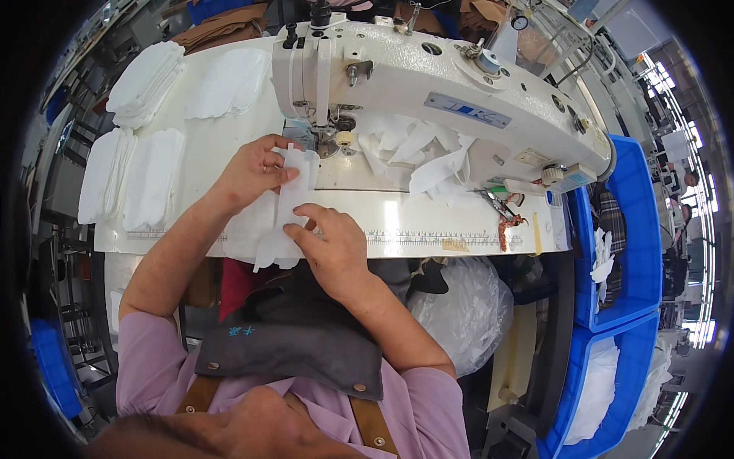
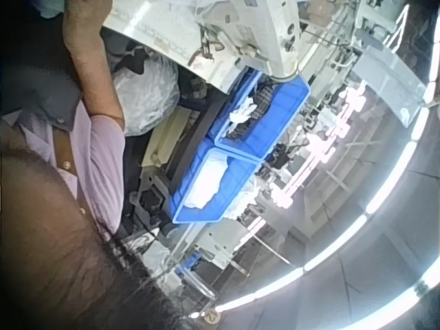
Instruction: The person aligns white fabric pieces, stitches them together using a sewing machine, trims threads with snips, and stacks the sewn pieces onto the table.
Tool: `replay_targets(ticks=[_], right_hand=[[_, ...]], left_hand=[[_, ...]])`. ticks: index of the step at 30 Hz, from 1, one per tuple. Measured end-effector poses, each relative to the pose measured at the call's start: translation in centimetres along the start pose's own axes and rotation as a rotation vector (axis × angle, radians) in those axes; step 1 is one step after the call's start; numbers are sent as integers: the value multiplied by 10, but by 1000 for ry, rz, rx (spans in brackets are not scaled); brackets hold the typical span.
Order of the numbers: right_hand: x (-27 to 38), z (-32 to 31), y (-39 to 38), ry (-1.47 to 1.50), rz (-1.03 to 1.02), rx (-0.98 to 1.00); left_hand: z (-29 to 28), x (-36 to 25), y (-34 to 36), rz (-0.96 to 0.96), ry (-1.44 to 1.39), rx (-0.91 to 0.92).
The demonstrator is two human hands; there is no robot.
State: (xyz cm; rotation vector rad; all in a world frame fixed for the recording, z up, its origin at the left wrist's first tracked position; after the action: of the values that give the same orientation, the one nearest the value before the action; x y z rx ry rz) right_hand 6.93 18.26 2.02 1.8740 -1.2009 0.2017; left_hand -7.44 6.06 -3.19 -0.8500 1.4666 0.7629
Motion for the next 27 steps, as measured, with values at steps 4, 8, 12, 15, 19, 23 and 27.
replay_targets(ticks=[4, 8, 12, 15, 19, 23, 27], right_hand=[[-3, 11, 4, -59, -82, -58], [-11, 19, 2, -110, -64, -5], [-15, 22, 1, -139, -60, 25], [-17, 23, 0, -139, -53, 28], [-17, 23, 0, -143, -50, 44], [-16, 23, 1, -148, -43, 55], [-17, 22, 2, -143, -34, 53]], left_hand=[[-11, 3, 27, 13, 302, -42], [-8, -3, 37, 248, 610, -50], [-5, 5, 37, 255, 569, -67], [-6, 6, 38, 266, 561, -76], [-5, 4, 37, 266, 597, -89], [-4, 4, 35, 272, 583, -88], [-5, 0, 34, 303, 573, -108]])
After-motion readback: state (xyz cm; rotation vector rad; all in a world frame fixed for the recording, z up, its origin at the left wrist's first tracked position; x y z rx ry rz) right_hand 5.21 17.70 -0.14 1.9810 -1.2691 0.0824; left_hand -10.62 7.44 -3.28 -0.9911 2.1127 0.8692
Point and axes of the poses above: each hand's wrist, its own y-axis towards the middle knuckle, its own z-axis out of the palm, x = y × z, the point moved 9 cm from there along y, towards the middle knuckle, and after that the axes turned 8 degrees about z, right-handed, at the moved point
